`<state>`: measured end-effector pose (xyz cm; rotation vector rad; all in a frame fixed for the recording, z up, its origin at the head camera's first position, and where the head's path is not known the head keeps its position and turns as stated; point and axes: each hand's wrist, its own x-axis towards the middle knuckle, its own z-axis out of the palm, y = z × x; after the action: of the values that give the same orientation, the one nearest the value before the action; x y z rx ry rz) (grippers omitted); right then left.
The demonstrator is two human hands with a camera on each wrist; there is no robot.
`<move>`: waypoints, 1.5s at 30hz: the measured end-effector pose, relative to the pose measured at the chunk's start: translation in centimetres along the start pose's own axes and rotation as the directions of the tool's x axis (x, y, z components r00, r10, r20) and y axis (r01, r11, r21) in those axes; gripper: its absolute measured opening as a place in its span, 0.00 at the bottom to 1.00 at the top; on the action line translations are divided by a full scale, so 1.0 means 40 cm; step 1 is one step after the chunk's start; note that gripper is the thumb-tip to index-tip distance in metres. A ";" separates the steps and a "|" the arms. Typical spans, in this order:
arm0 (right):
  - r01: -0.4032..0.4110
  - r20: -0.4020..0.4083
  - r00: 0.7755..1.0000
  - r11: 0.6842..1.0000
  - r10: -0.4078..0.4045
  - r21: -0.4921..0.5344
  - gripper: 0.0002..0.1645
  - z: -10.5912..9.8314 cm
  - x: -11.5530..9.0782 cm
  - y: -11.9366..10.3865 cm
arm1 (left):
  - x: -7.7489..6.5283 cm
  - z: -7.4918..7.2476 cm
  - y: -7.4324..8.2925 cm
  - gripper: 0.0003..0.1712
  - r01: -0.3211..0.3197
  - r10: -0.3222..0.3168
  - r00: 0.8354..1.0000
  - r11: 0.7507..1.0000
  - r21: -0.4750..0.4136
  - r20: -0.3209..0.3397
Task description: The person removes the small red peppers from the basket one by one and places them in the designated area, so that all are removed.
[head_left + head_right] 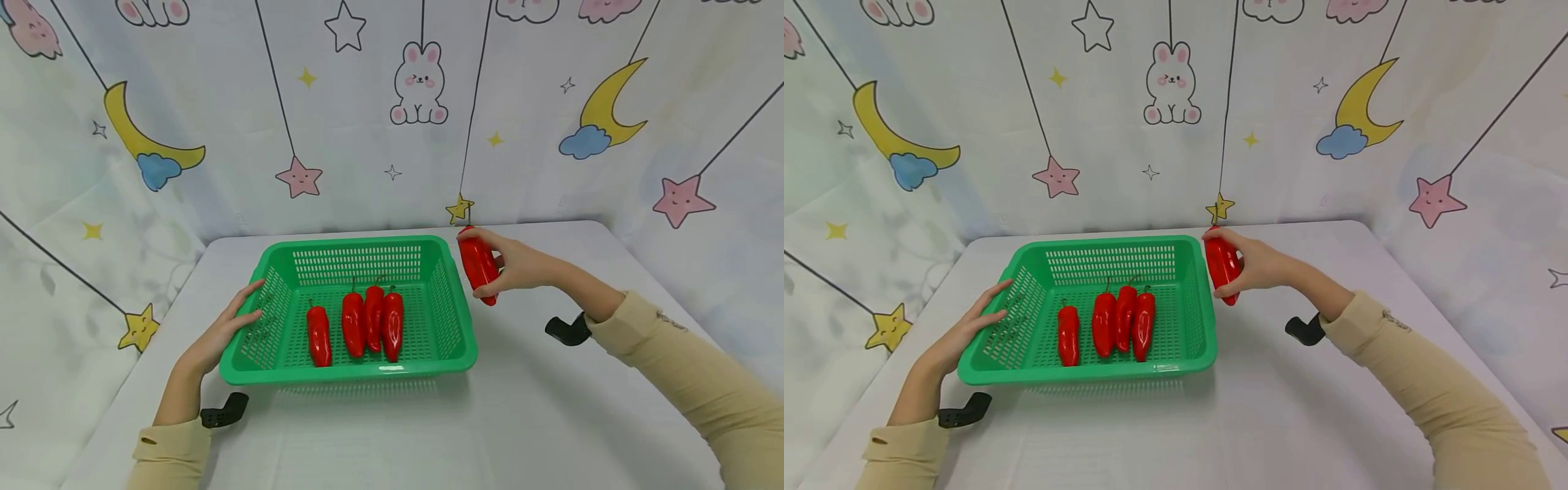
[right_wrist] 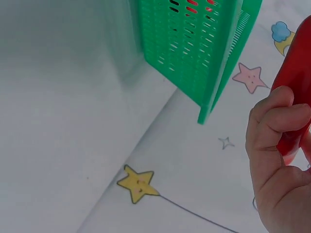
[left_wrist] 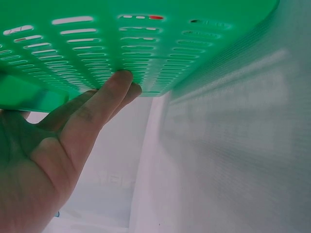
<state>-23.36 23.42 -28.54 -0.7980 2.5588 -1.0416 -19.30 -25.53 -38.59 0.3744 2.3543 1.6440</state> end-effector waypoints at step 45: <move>-0.103 0.001 0.995 0.994 0.103 -0.020 0.47 0.031 -0.024 0.197 | -0.003 -0.002 -0.002 0.34 -0.007 0.007 1.000 0.999 -0.046 0.016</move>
<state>-25.12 27.92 -34.95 -0.6631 2.5828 -0.9850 -19.24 -25.68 -38.65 0.3856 2.3019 1.6892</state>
